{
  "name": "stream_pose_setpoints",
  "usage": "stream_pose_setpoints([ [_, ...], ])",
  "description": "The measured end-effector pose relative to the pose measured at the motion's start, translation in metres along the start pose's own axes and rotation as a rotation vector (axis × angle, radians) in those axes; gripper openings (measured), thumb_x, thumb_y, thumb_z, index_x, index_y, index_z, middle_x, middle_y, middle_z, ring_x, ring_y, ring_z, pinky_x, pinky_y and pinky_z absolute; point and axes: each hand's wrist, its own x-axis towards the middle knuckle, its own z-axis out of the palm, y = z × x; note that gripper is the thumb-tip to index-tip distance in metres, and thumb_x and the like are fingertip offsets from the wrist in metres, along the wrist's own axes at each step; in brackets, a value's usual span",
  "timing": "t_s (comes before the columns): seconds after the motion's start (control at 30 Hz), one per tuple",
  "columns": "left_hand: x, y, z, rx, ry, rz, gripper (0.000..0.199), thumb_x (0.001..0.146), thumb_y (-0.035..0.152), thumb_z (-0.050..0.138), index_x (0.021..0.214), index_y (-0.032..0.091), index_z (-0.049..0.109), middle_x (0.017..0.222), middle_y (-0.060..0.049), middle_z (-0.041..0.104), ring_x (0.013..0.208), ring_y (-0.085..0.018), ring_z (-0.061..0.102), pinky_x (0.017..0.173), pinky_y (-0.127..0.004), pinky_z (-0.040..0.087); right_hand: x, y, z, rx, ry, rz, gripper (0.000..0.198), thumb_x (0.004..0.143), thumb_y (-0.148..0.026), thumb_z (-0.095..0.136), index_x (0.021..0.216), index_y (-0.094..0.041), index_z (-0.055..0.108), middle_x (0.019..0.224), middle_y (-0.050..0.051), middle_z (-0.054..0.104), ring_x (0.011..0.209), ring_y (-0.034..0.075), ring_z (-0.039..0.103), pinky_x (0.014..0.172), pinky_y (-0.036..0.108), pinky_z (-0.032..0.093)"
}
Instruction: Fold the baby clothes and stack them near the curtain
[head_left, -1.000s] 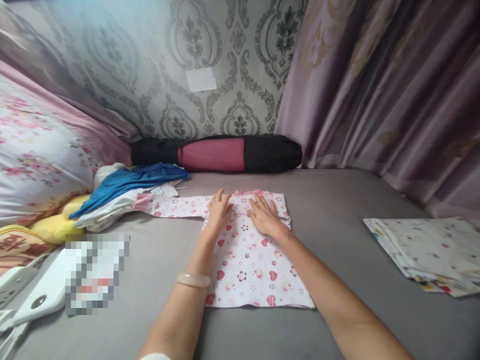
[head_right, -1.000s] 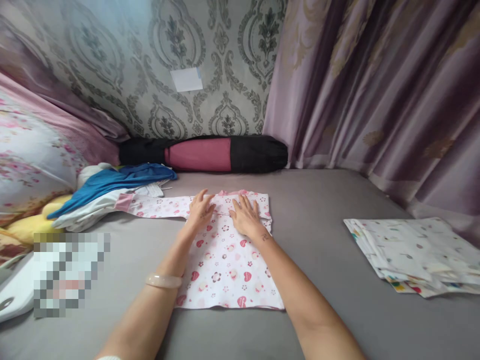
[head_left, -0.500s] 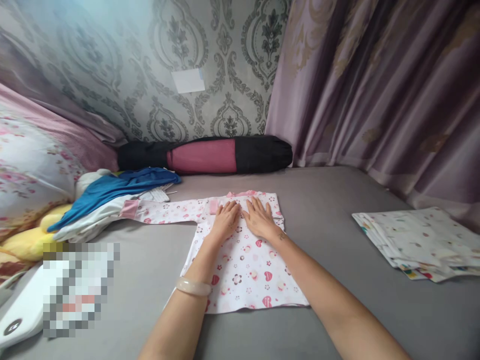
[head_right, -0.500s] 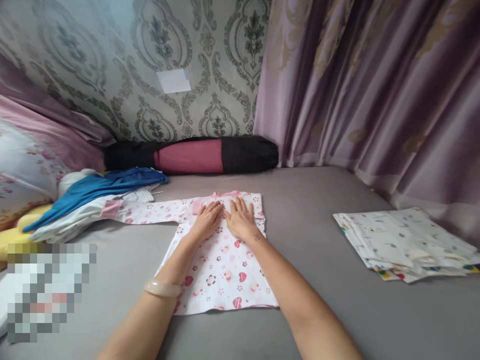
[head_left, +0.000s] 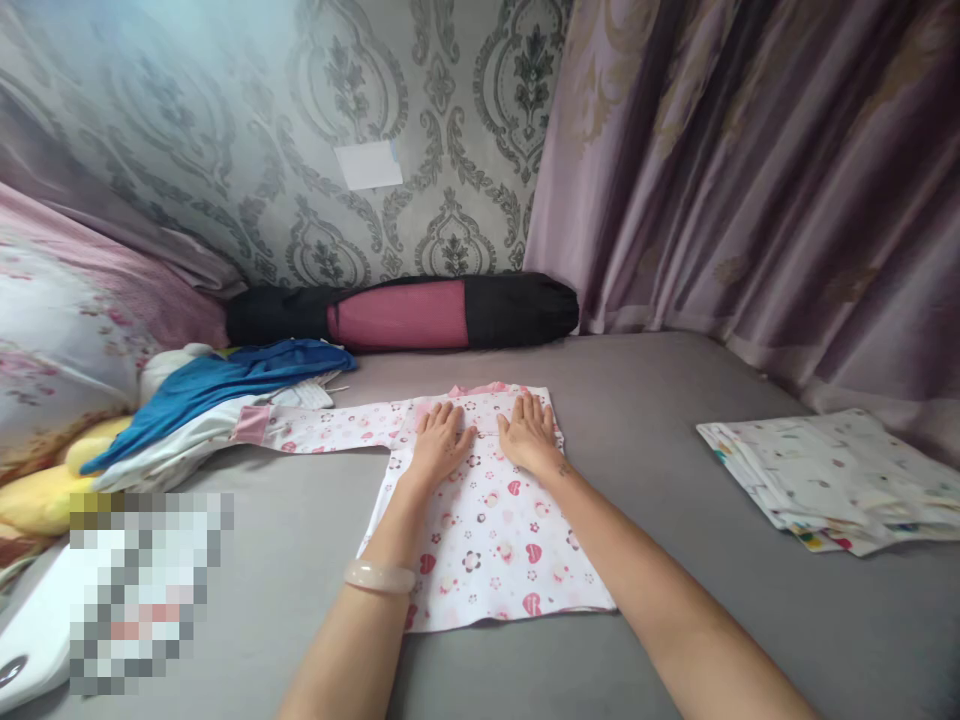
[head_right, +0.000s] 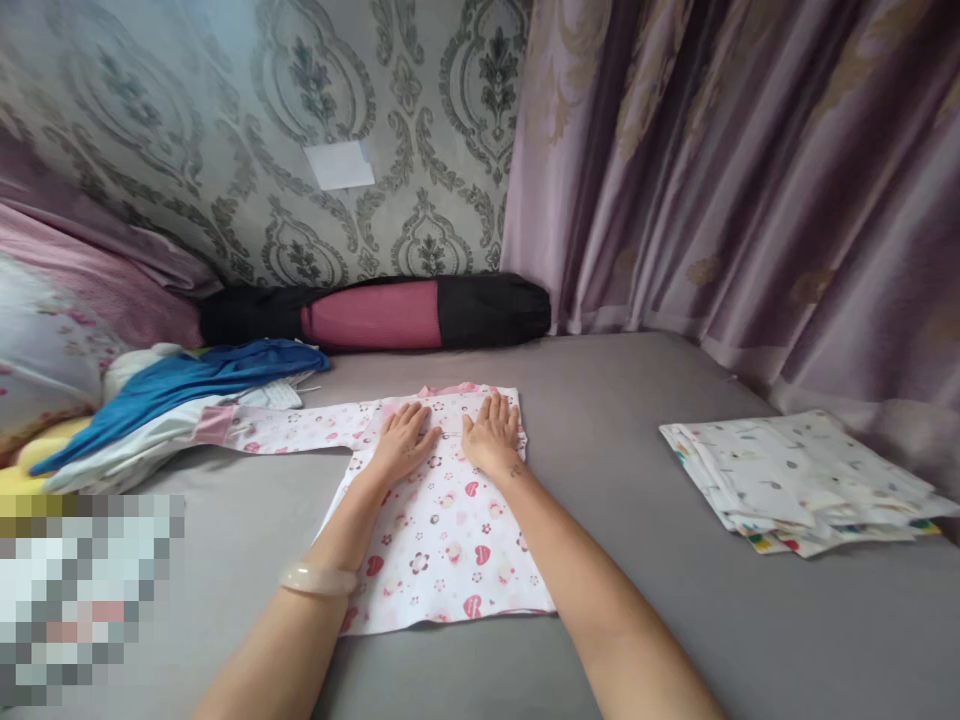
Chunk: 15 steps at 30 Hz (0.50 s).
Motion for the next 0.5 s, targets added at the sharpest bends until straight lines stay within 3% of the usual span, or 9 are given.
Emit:
stream_pose_setpoints([
  [0.3,0.001,0.001,-0.001,0.087,-0.045,-0.08,0.051,0.097,0.043,0.028,0.137,0.015,0.042,0.153,-0.014,0.032,0.144,-0.027,0.021,0.116,-0.046,0.017,0.006,0.012,-0.007,-0.031,-0.003,0.054,0.067,0.097,-0.039,0.019,0.149,0.003,0.019,0.157,0.019,0.011,0.145,0.029,0.005,0.115,0.045,0.007],
  [0.5,0.003,-0.003,0.002,0.11,-0.013,-0.133,0.052,0.097,0.039,0.029,0.139,0.011,0.04,0.153,-0.016,0.03,0.144,-0.027,0.021,0.116,-0.045,0.018,0.009,0.023,-0.008,-0.054,0.069,0.117,0.065,0.096,-0.038,0.025,0.147,0.003,0.024,0.154,0.022,0.021,0.141,0.031,0.02,0.113,0.044,0.016],
])
